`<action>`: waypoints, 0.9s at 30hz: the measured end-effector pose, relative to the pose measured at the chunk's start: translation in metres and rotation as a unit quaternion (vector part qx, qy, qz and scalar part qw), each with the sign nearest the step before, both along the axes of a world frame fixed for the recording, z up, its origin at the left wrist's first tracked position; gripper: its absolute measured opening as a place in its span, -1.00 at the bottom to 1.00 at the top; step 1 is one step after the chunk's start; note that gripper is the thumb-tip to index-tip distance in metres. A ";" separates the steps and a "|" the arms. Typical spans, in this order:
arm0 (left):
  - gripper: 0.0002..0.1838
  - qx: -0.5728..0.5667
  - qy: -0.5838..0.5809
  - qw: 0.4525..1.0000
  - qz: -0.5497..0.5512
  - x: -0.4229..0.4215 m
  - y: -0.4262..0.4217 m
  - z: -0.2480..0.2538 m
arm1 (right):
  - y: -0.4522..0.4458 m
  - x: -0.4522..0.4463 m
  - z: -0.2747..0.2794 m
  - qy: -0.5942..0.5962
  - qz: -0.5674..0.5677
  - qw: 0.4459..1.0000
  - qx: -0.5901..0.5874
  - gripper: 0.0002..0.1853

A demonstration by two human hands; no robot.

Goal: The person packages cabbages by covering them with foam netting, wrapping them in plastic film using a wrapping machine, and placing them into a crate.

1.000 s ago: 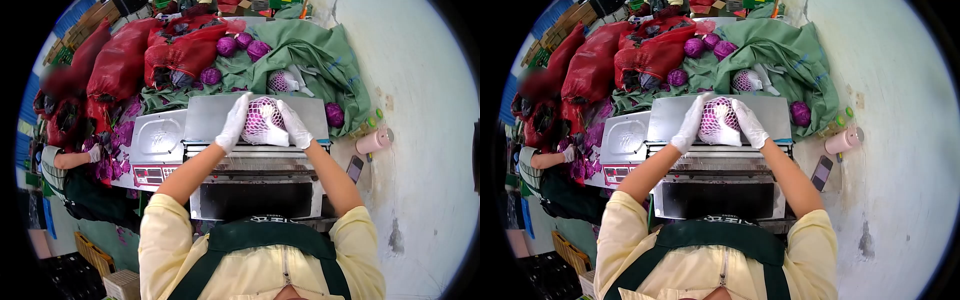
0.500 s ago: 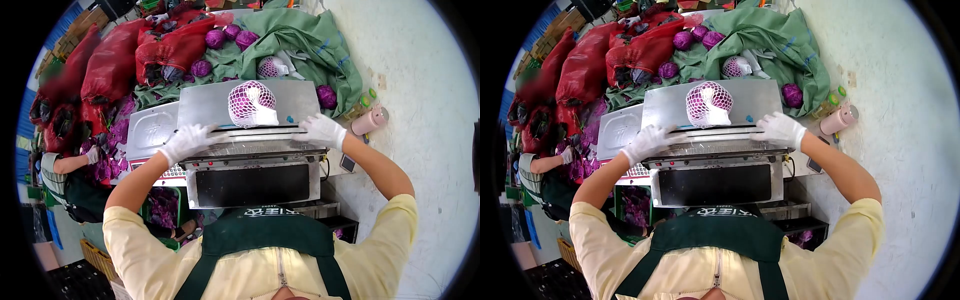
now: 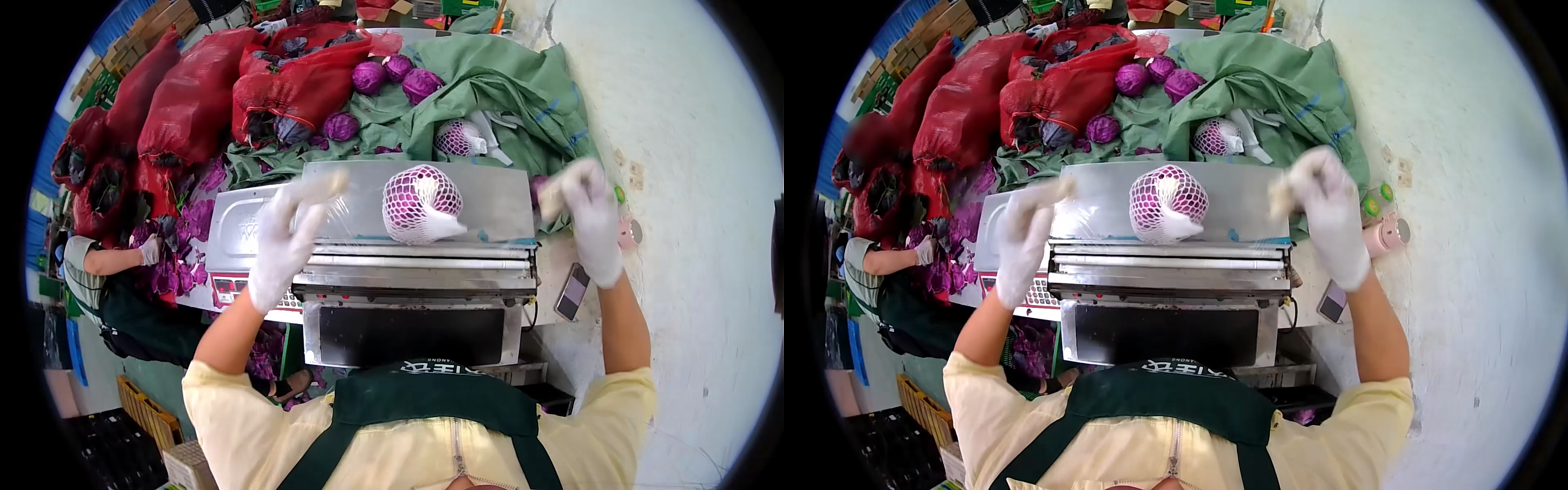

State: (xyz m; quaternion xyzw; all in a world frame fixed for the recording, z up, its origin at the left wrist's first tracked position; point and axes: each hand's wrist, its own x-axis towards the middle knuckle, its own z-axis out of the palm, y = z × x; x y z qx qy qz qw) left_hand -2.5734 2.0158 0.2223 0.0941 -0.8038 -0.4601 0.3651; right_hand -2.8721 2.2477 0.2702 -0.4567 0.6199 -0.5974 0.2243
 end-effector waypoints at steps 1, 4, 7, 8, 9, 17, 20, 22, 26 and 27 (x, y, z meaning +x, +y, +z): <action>-0.34 -0.055 -0.001 0.998 0.005 -0.024 -0.006 0.010 | -0.023 -0.008 0.002 0.056 -0.069 0.996 -0.028 -0.95; 0.16 -0.229 -0.169 0.955 -0.088 -0.070 -0.024 -0.031 | -0.079 -0.049 -0.071 0.412 -0.002 0.911 -0.021 -0.60; 0.29 -0.180 -0.195 0.957 -0.119 -0.102 -0.029 -0.086 | -0.109 -0.035 -0.135 0.497 0.161 0.844 0.123 -0.19; 0.17 -0.119 -0.182 0.967 -0.132 -0.108 -0.029 -0.076 | -0.108 -0.021 -0.141 0.320 0.182 0.925 0.093 -0.11; 0.17 -0.119 -0.185 0.966 -0.133 -0.112 -0.030 -0.080 | -0.107 -0.012 -0.146 0.129 0.196 0.970 0.060 -0.04; -0.18 0.562 -0.249 0.737 -0.283 -0.058 0.062 -0.018 | 0.002 0.046 -0.060 -0.428 0.308 0.782 0.333 -0.10; -0.26 0.688 -0.346 0.601 -0.214 -0.031 0.103 -0.061 | 0.058 0.074 -0.104 -0.519 0.286 0.709 0.383 -0.15; -0.29 0.753 -0.355 0.524 -0.179 -0.020 0.121 -0.082 | 0.080 0.079 -0.141 -0.572 0.268 0.669 0.392 -0.21; -0.19 0.740 -0.373 0.531 -0.179 -0.009 0.137 -0.110 | 0.102 0.093 -0.168 -0.583 0.237 0.677 0.381 -0.37; -0.19 0.739 -0.375 0.531 -0.179 -0.002 0.141 -0.110 | 0.103 0.096 -0.165 -0.543 0.245 0.699 0.396 -0.36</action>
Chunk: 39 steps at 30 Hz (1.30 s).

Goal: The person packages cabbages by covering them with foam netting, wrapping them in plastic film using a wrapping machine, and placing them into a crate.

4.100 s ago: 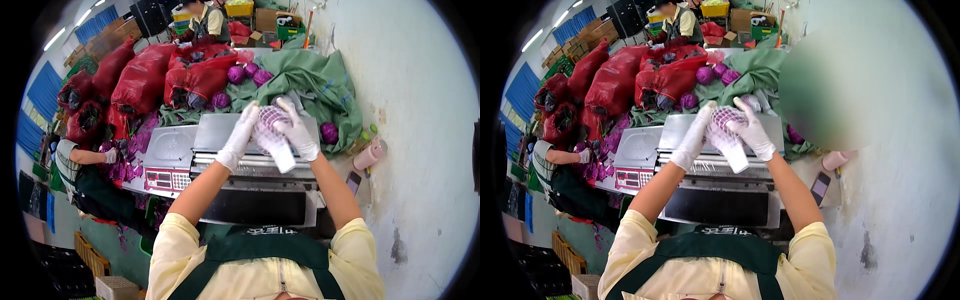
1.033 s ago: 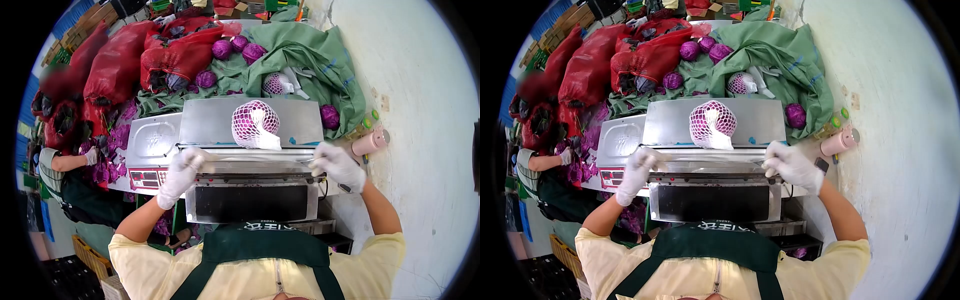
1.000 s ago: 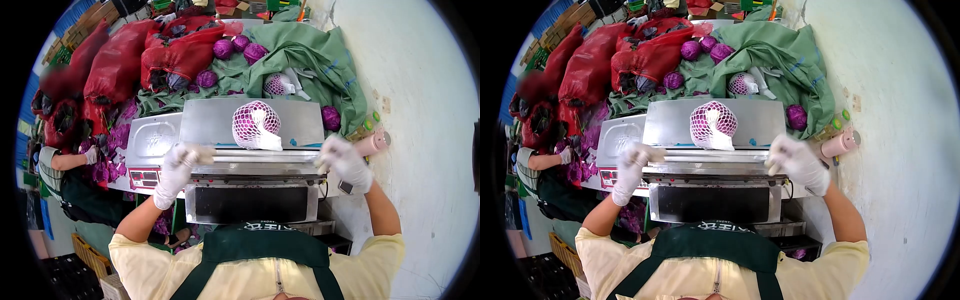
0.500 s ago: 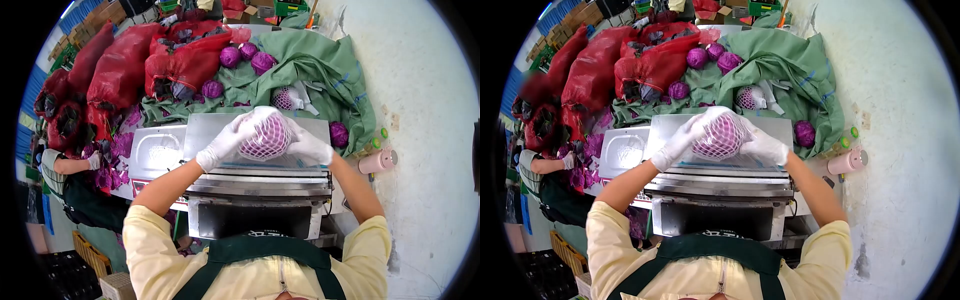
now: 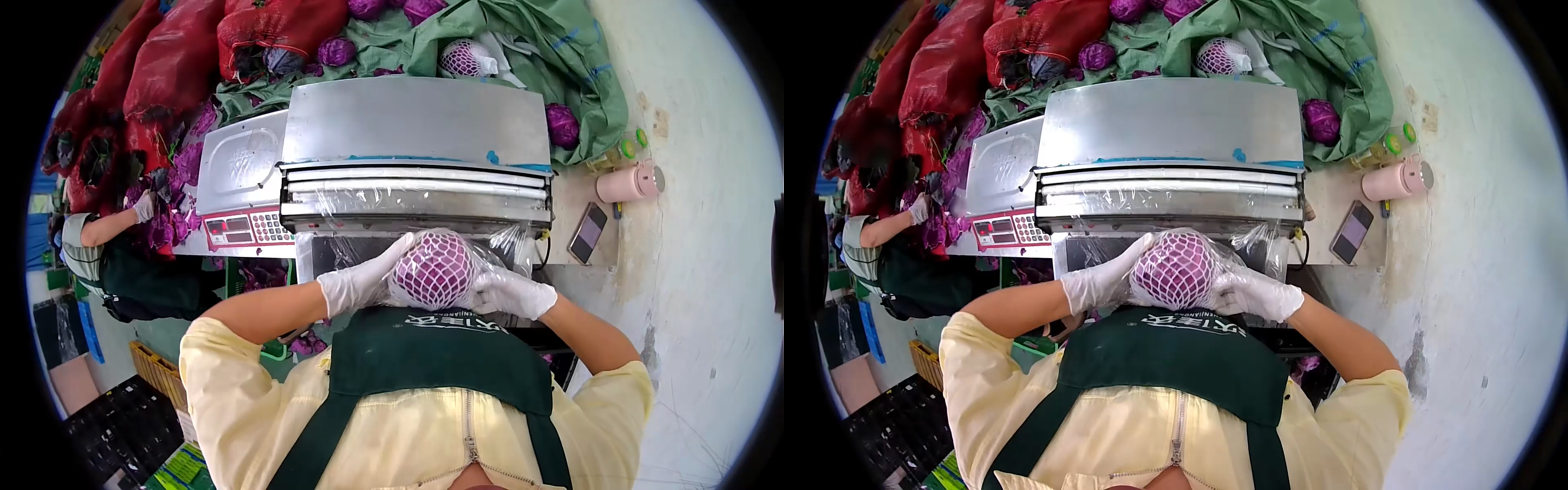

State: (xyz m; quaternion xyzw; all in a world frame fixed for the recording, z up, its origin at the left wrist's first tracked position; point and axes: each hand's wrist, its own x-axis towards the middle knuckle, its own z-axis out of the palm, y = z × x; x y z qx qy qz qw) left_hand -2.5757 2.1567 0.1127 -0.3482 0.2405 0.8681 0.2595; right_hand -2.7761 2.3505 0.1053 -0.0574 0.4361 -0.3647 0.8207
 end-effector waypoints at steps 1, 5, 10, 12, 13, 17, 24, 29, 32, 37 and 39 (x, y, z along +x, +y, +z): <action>-0.21 -0.037 0.068 0.997 0.012 0.010 0.006 0.001 | 0.003 0.003 0.007 0.001 -0.001 1.000 -0.002 -0.36; -0.31 -0.221 0.194 0.955 0.046 0.061 0.032 0.001 | 0.036 0.021 0.017 0.024 -0.121 0.992 0.001 -0.26; -0.75 -0.712 0.077 0.698 -0.024 0.117 0.055 0.016 | 0.082 0.052 -0.020 0.421 -0.081 0.892 -0.145 -0.63; -0.72 -0.568 0.076 0.812 0.108 0.122 0.059 0.013 | 0.084 0.053 -0.029 0.361 -0.168 0.908 -0.133 -0.70; -0.67 -0.574 0.109 0.794 0.167 0.103 0.063 0.024 | 0.083 0.053 -0.030 0.296 -0.248 0.915 -0.116 -0.72; -0.67 -0.374 0.022 0.844 0.385 0.074 0.062 0.022 | 0.067 0.039 -0.004 0.197 -0.413 0.889 -0.024 -0.61; -0.74 -0.281 -0.162 0.924 0.202 0.132 0.099 -0.071 | 0.152 0.051 -0.100 0.116 -0.301 0.941 0.105 -0.74; -0.35 -0.420 0.141 0.835 -0.326 0.071 0.104 -0.178 | 0.080 0.101 -0.140 0.248 -0.090 0.963 -0.061 -0.65; -0.34 -0.423 0.114 0.848 -0.300 0.058 0.110 -0.175 | 0.077 0.129 -0.146 0.361 -0.242 0.863 -0.260 -0.59; -0.32 -0.293 0.069 0.953 -0.024 0.066 0.090 -0.108 | 0.030 0.120 -0.036 0.486 -0.249 0.763 -0.347 -0.74; -0.31 -0.249 0.079 0.964 0.042 0.072 0.083 -0.072 | -0.006 0.128 -0.004 0.346 -0.237 0.738 -0.529 -0.67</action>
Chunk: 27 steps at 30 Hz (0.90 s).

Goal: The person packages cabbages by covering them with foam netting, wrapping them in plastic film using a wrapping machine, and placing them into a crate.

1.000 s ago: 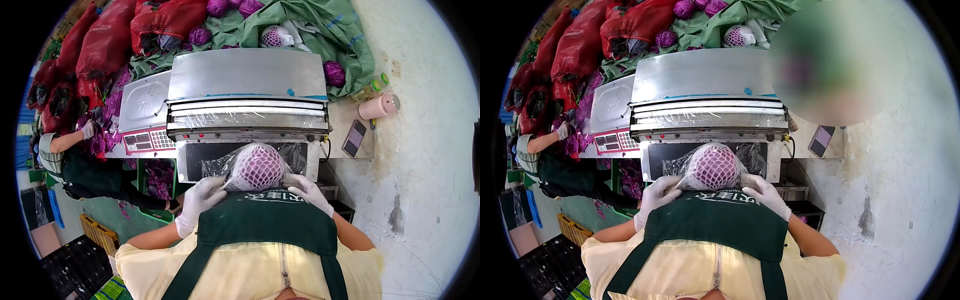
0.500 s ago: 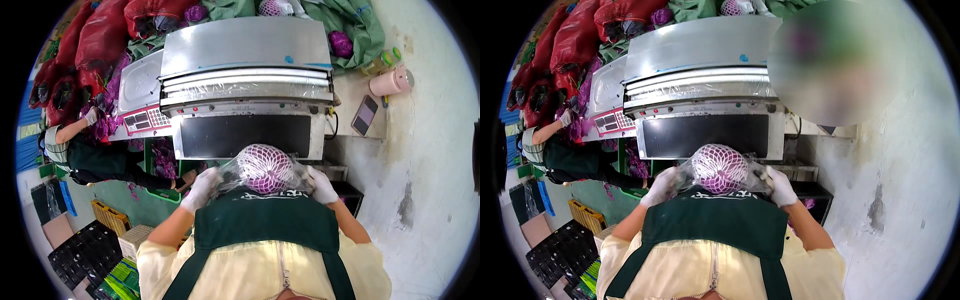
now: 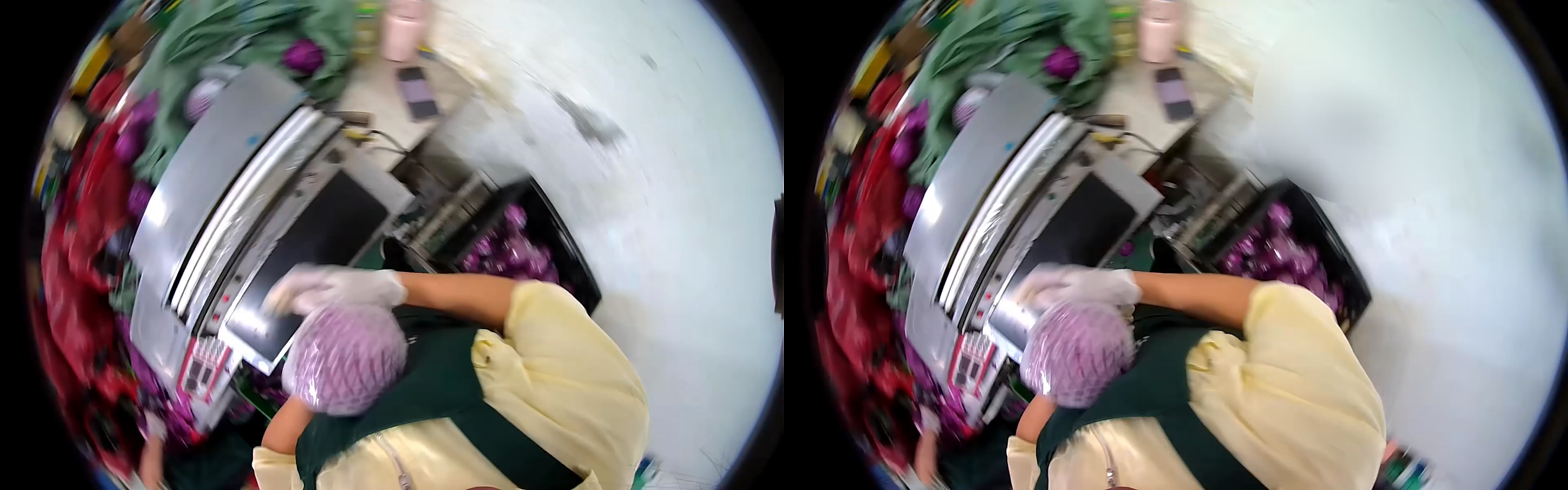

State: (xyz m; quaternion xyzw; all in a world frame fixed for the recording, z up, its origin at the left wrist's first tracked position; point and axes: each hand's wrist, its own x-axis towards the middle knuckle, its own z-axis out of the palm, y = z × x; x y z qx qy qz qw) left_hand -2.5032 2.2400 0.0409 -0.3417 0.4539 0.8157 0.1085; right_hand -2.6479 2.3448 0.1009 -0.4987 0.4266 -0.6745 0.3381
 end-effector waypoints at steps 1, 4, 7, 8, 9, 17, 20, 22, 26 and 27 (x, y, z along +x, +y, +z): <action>-0.31 0.022 0.011 1.000 0.017 0.004 -0.003 0.019 | 0.004 0.008 0.012 -0.119 0.089 0.989 -0.025 -0.66; -0.30 0.082 0.040 0.995 0.046 0.020 -0.007 0.073 | 0.016 0.041 0.027 -0.389 0.156 0.907 0.025 -0.63; -0.28 0.132 0.039 0.990 0.042 0.022 0.000 0.104 | 0.034 0.062 -0.022 -0.471 -0.151 0.868 -0.037 -0.72; -0.28 0.143 0.030 0.989 0.022 0.019 0.004 0.107 | 0.050 0.067 -0.027 -0.457 -0.242 0.856 0.024 -0.73; -0.27 0.155 0.020 0.988 -0.007 0.014 0.012 0.105 | 0.073 0.069 -0.026 -0.438 -0.324 0.834 0.087 -0.74; -0.33 0.156 -0.047 0.963 -0.215 -0.051 0.119 0.030 | 0.211 0.114 -0.051 -0.386 -0.401 0.820 0.133 -0.42; -0.39 0.085 -0.003 0.958 -0.273 -0.067 0.183 0.021 | 0.271 0.115 -0.059 -0.493 -0.411 0.765 0.059 -0.27; -0.36 0.066 0.023 0.948 -0.311 -0.073 0.223 0.027 | 0.302 0.116 -0.064 -0.505 -0.398 0.766 -0.018 -0.23; -0.34 0.032 0.024 0.929 -0.368 -0.075 0.268 0.038 | 0.352 0.123 -0.066 -0.578 -0.379 0.717 -0.092 -0.28; -0.34 0.039 0.029 0.920 -0.390 -0.081 0.272 0.026 | 0.359 0.123 -0.067 -0.570 -0.401 0.710 -0.102 -0.28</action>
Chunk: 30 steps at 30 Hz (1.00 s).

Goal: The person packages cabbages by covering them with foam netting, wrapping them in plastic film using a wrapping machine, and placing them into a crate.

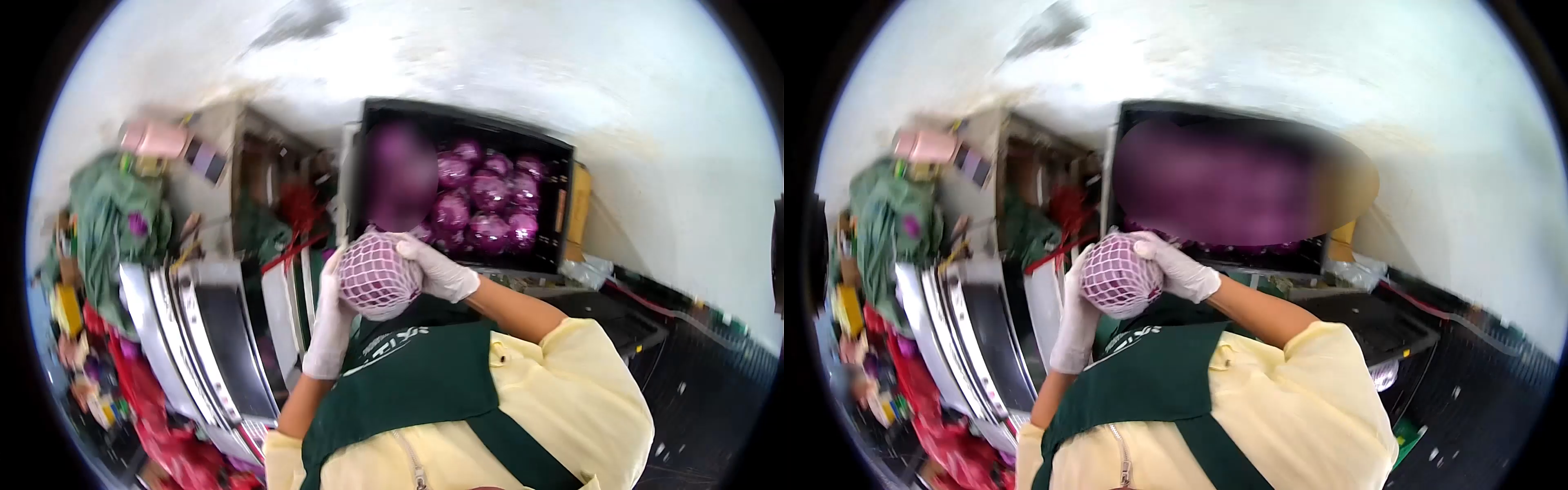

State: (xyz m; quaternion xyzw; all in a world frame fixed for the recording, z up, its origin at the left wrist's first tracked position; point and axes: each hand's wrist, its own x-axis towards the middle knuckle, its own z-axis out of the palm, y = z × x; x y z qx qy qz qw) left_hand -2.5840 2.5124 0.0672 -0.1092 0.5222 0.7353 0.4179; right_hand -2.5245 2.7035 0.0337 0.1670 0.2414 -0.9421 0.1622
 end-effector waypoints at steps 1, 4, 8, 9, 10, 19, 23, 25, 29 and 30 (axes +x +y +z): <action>-0.34 -0.020 -0.025 0.999 0.023 -0.007 0.002 -0.016 | 0.005 0.003 -0.001 0.004 -0.018 0.999 -0.034 -0.34; -0.31 -0.112 0.028 0.993 0.015 -0.006 0.011 0.018 | 0.021 0.021 0.000 -0.006 -0.081 0.993 -0.082 -0.43; -0.25 -0.050 0.065 0.994 -0.077 -0.009 0.007 0.030 | 0.044 0.051 0.030 0.042 -0.232 0.971 -0.040 -0.41; -0.23 -0.046 0.074 0.990 -0.115 -0.007 0.009 0.030 | 0.047 0.065 0.037 0.048 -0.269 0.962 -0.025 -0.41; -0.23 -0.032 0.081 0.985 -0.146 -0.002 0.013 0.029 | 0.049 0.081 0.046 0.055 -0.309 0.949 -0.010 -0.41; -0.40 0.000 0.045 0.932 -0.360 0.034 0.045 0.014 | 0.033 0.304 0.149 -0.005 -0.636 0.727 0.258 -0.38; -0.45 -0.009 0.043 0.933 -0.357 0.049 0.046 0.010 | 0.013 0.427 0.156 -0.153 -0.739 0.601 0.264 -0.26; -0.49 -0.022 0.040 0.938 -0.345 0.052 0.045 0.007 | 0.012 0.483 0.145 -0.276 -0.714 0.520 0.379 -0.42; -0.57 0.061 0.045 0.944 -0.321 0.054 0.032 -0.028 | 0.024 0.613 0.077 -0.575 -0.314 0.215 0.725 -0.71; -0.59 0.044 0.044 0.952 -0.301 0.062 0.035 -0.024 | 0.025 0.654 0.047 -0.585 -0.141 0.121 0.789 -0.78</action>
